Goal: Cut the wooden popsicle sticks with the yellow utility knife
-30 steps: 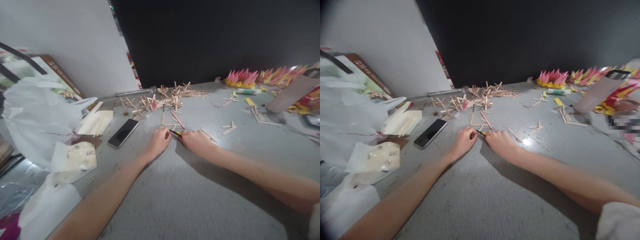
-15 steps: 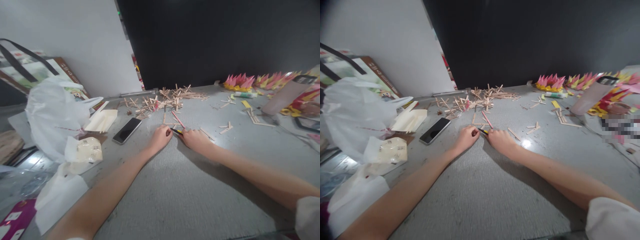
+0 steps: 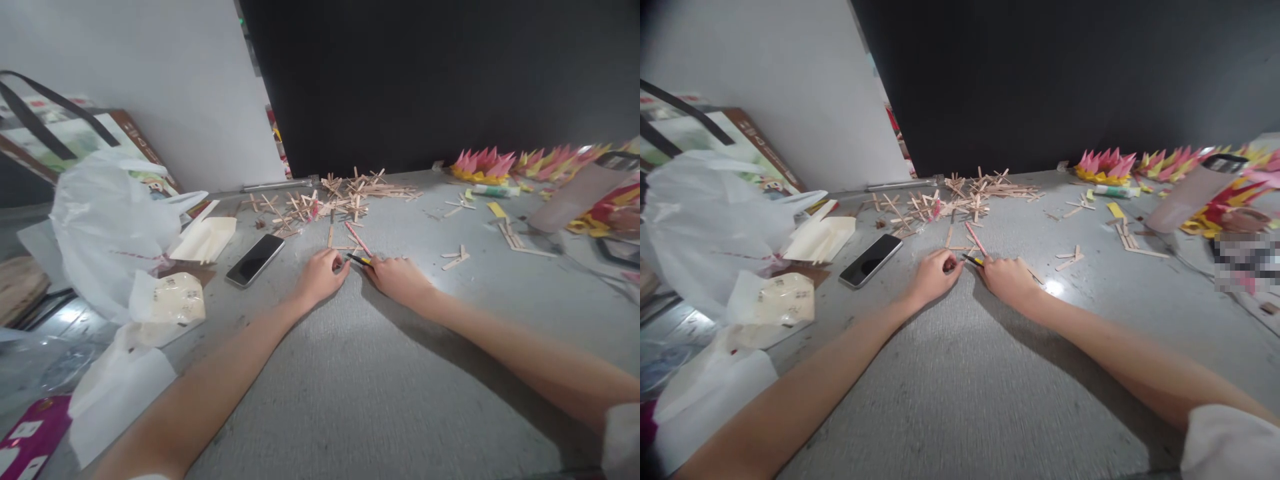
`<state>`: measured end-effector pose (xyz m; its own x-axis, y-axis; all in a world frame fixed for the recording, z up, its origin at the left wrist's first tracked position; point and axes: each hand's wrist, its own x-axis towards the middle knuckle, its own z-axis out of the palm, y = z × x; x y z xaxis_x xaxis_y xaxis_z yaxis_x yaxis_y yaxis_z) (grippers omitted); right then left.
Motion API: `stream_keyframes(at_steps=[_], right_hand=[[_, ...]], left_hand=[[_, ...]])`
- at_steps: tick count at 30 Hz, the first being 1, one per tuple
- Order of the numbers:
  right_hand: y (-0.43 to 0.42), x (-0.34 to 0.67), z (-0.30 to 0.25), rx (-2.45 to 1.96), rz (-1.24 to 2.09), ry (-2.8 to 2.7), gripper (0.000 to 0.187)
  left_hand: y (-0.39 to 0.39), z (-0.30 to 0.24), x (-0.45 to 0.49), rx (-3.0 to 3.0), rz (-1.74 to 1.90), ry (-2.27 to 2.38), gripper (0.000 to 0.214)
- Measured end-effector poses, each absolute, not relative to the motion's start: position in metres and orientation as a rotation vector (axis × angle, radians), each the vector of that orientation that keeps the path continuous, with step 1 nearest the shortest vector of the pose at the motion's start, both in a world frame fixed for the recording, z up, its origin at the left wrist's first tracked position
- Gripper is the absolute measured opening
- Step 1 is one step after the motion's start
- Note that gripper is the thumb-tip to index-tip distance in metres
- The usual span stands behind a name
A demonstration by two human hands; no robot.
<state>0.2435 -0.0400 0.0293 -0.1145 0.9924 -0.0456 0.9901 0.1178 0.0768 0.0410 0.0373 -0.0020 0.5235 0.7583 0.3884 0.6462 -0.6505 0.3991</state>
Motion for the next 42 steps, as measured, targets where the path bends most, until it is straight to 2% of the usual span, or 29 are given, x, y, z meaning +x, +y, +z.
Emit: stream_keyframes(at_steps=[6, 14, 23, 29, 34, 42], right_hand=[[-0.041, 0.242, 0.029, 2.037, 0.044, 2.289, 0.048], [-0.059, 0.239, 0.056, 2.038, 0.102, 2.296, 0.048], [-0.090, 0.249, 0.037, 2.010, -0.003, 2.270, 0.048], [-0.089, 0.253, 0.047, 2.106, 0.133, 2.287, 0.050], [-0.089, 0.253, 0.036, 1.928, 0.007, 2.337, 0.047], [-0.083, 0.256, 0.046, 1.975, -0.115, 2.316, 0.043]], left_hand=[[0.040, -0.003, 0.042, 2.816, 0.528, 1.068, 0.023], [0.028, 0.026, 0.039, 2.720, 0.606, 0.965, 0.027], [-0.001, 0.009, 0.053, 2.784, 0.412, 0.878, 0.025], [0.007, 0.028, 0.051, 2.850, 0.521, 0.863, 0.025], [0.002, 0.015, 0.049, 2.822, 0.347, 0.814, 0.027], [0.003, 0.007, 0.049, 2.790, 0.400, 0.793, 0.025]])
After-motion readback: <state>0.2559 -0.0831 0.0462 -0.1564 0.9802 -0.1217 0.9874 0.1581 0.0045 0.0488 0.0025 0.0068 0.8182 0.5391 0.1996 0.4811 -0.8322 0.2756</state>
